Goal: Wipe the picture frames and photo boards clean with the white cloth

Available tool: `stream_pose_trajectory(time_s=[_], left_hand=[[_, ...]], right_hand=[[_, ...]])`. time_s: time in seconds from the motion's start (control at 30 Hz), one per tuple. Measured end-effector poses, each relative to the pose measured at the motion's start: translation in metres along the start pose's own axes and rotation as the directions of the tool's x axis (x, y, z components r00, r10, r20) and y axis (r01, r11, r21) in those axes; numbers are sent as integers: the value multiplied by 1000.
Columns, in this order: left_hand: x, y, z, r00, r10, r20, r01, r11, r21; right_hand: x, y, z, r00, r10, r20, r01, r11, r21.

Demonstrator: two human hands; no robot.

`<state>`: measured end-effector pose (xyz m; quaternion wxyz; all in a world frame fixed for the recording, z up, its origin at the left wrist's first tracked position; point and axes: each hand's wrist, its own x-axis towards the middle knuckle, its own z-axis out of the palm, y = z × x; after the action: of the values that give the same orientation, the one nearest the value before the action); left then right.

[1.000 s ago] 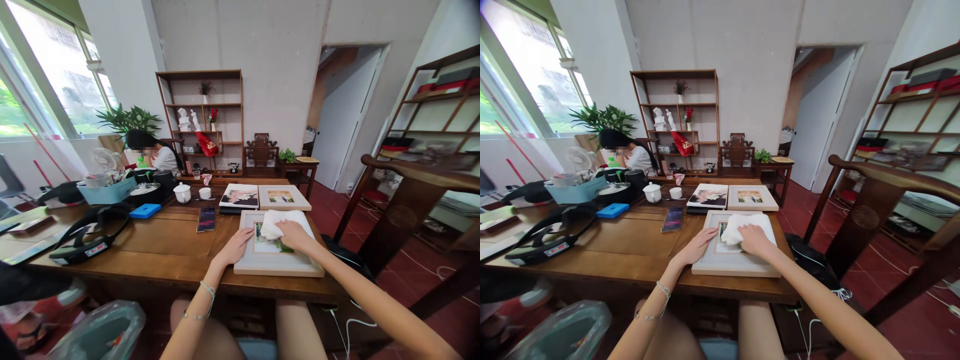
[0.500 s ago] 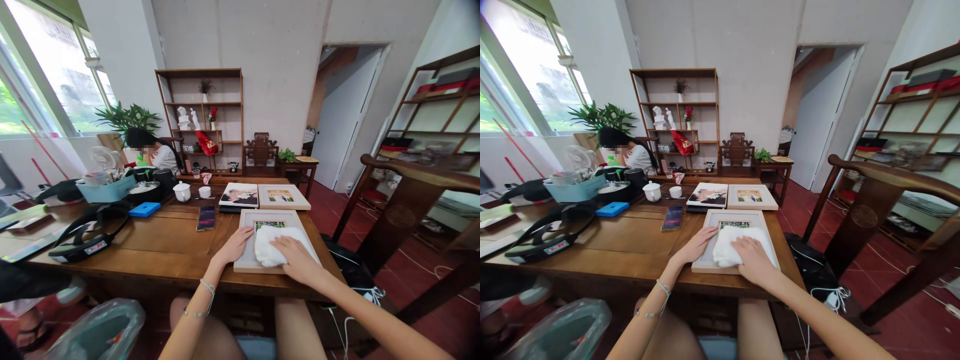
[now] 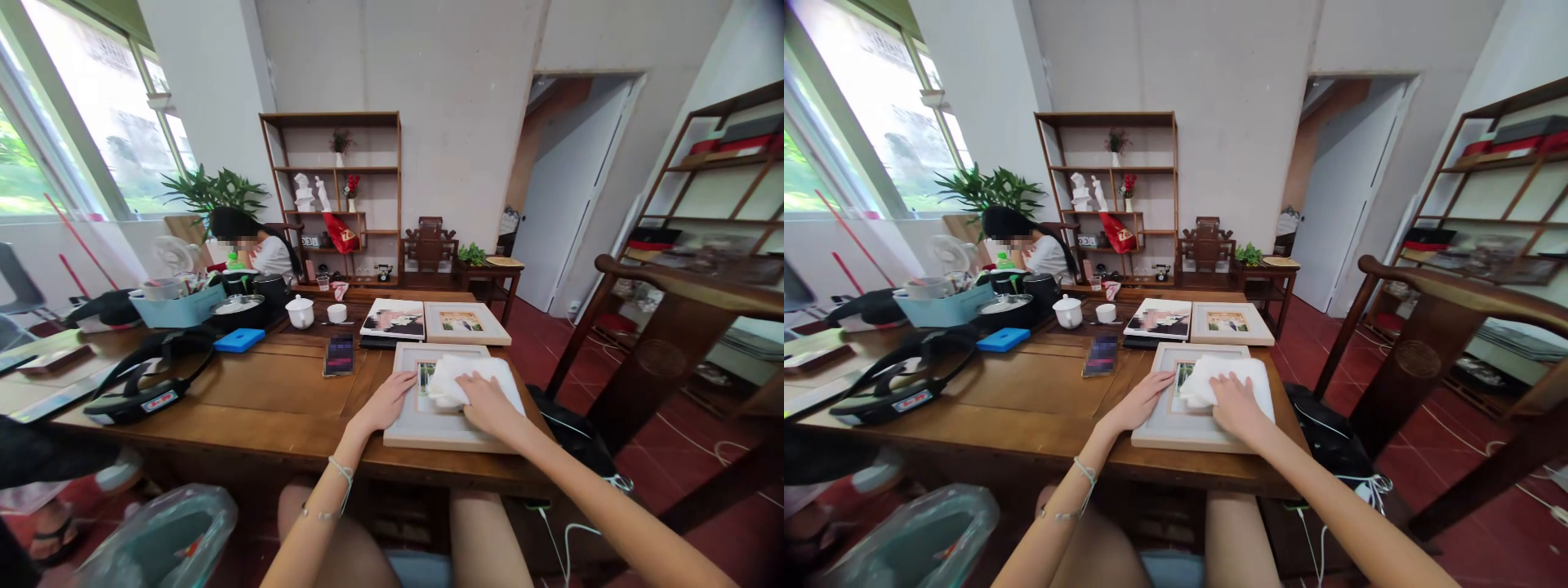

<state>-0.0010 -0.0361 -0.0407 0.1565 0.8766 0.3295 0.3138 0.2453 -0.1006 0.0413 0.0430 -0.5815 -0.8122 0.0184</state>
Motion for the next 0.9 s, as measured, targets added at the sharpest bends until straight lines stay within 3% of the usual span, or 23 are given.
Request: stream_pose_trajectory(time_s=[0.17, 0.3, 0.57, 0.73, 0.9], left_hand=[[0, -2, 0, 1000, 17, 10, -17, 1000, -13], [0, 1, -2, 999, 47, 25, -47, 999, -19], [0, 1, 0, 1000, 19, -6, -19, 1000, -5], [0, -3, 0, 1000, 7, 9, -7, 1000, 2], [0, 0, -2, 1000, -6, 23, 5, 1000, 10]], right_hand=[[-56, -35, -1, 958, -281, 58, 264, 943, 204], [-65, -41, 10, 919, -392, 30, 373, 893, 252], [-15, 10, 19, 982, -185, -24, 186, 981, 51], [29, 47, 19, 988, -94, -123, 88, 995, -49], [76, 59, 13, 984, 8, -180, -15, 999, -37]])
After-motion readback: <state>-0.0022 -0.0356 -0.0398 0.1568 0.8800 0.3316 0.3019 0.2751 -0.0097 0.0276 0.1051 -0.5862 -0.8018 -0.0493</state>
